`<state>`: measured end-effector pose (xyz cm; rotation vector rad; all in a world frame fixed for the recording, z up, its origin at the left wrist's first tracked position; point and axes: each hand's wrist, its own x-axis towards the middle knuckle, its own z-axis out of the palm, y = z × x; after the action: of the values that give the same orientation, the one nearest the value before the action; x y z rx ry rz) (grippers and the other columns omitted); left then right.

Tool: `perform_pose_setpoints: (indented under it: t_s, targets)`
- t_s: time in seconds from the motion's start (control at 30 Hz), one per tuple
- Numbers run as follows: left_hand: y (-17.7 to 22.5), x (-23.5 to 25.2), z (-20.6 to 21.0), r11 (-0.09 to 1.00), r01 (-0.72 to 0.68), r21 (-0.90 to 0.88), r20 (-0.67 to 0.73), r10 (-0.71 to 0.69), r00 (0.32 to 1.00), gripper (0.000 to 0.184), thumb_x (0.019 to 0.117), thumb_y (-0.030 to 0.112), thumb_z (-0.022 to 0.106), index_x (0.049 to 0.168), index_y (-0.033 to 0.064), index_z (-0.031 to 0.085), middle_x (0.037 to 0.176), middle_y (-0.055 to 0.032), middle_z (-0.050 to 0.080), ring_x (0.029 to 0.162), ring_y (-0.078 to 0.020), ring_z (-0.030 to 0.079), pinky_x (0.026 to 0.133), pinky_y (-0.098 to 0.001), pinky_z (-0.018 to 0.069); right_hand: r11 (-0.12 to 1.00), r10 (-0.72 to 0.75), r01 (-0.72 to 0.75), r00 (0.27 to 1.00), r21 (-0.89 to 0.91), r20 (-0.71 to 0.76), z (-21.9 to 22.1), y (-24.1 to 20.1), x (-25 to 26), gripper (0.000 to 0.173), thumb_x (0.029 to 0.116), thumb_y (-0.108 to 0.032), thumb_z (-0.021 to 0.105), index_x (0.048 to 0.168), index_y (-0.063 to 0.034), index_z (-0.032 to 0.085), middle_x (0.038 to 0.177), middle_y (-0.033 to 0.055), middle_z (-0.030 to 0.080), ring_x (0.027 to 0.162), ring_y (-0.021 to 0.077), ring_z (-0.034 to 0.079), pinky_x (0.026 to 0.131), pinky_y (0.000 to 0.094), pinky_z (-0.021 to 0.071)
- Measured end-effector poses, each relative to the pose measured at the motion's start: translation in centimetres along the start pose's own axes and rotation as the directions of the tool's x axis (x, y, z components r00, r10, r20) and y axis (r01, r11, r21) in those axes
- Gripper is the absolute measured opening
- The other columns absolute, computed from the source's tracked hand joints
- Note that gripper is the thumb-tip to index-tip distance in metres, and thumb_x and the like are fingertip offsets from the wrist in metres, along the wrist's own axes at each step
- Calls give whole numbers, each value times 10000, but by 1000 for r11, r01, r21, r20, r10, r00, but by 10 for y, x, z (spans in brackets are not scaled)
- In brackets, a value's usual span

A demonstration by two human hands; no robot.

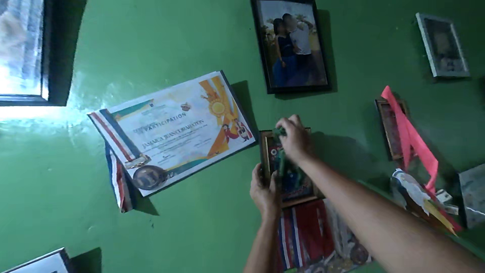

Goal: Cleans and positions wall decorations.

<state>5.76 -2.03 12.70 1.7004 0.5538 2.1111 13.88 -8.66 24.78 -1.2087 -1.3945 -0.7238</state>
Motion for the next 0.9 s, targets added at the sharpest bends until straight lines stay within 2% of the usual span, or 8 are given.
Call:
perform_pose_setpoints:
  t_s: [0.1, 0.17, 0.33, 0.4, 0.63, 0.73, 0.8, 0.9]
  targets:
    - [0, 0, -2, 1000, -1, -16, 13, 1, 1000, 506, 925, 111, 749, 1387, 36, 556, 1162, -178, 667, 965, -268, 665, 841, -460, 550, 977, 214, -214, 976, 6, -29, -19, 26, 2, 302, 955, 16, 633, 1250, -43, 666, 1334, 241, 557, 1165, 399, 611, 934, 543, 530]
    - [-2, 1, -1, 1000, -4, -16, 8, 4, 1000, 513, 921, 105, 753, 1392, 31, 561, 1165, -187, 670, 973, -276, 669, 851, -467, 548, 966, 258, -258, 966, 18, -28, -20, 24, 4, 287, 962, 1, 639, 1243, -55, 668, 1328, 232, 551, 1150, 387, 612, 915, 529, 535]
    - [-5, -1, 0, 1000, -22, 0, -6, 22, 1000, 505, 925, 37, 712, 1404, 14, 554, 1161, -211, 665, 989, -296, 662, 865, -473, 541, 995, 61, -66, 995, 73, 73, 7, -30, 7, 273, 918, 17, 677, 1144, -120, 744, 1263, 195, 583, 1096, 340, 631, 883, 492, 556]
    - [-4, -3, 0, 1000, -16, -18, -19, 16, 1000, 506, 927, 23, 709, 1407, 8, 548, 1158, -208, 668, 999, -286, 665, 888, -454, 544, 997, 53, -60, 990, 51, 132, 8, -40, 11, 282, 931, 17, 662, 1153, -136, 745, 1264, 186, 569, 1098, 322, 621, 882, 475, 544]
    - [-1, -1, 1, 1000, 4, -22, -31, -5, 1000, 520, 911, 117, 767, 1390, 36, 581, 1091, -201, 669, 945, -299, 649, 828, -475, 529, 987, 160, -162, 971, -5, 176, -18, -11, 18, 259, 959, -46, 671, 1203, -118, 715, 1305, 213, 562, 1144, 358, 608, 918, 515, 527]
    - [-3, -2, -1, 1000, 13, -5, -1, -13, 1000, 511, 936, 77, 721, 1415, 29, 552, 1174, -211, 660, 1009, -308, 656, 878, -486, 538, 998, 44, -52, 982, 41, 183, -1, -34, 13, 263, 926, -24, 692, 1164, -124, 741, 1299, 213, 582, 1116, 355, 633, 906, 519, 547]
    - [-7, -3, 1, 1000, 11, -19, -28, -12, 1000, 477, 927, 13, 691, 1387, 2, 566, 1124, -205, 665, 965, -284, 655, 860, -461, 541, 999, -11, 3, 975, 38, 221, 6, -45, 15, 278, 938, -5, 658, 1161, -145, 747, 1299, 186, 583, 1125, 329, 629, 905, 495, 545]
    - [-9, -2, 3, 998, -26, -50, -48, 24, 999, 490, 911, 3, 702, 1382, -7, 567, 1136, -205, 670, 989, -272, 660, 884, -454, 539, 1000, -12, 8, 961, 17, 276, -4, -31, 27, 271, 949, -20, 654, 1182, -130, 738, 1287, 190, 596, 1153, 341, 618, 934, 521, 528]
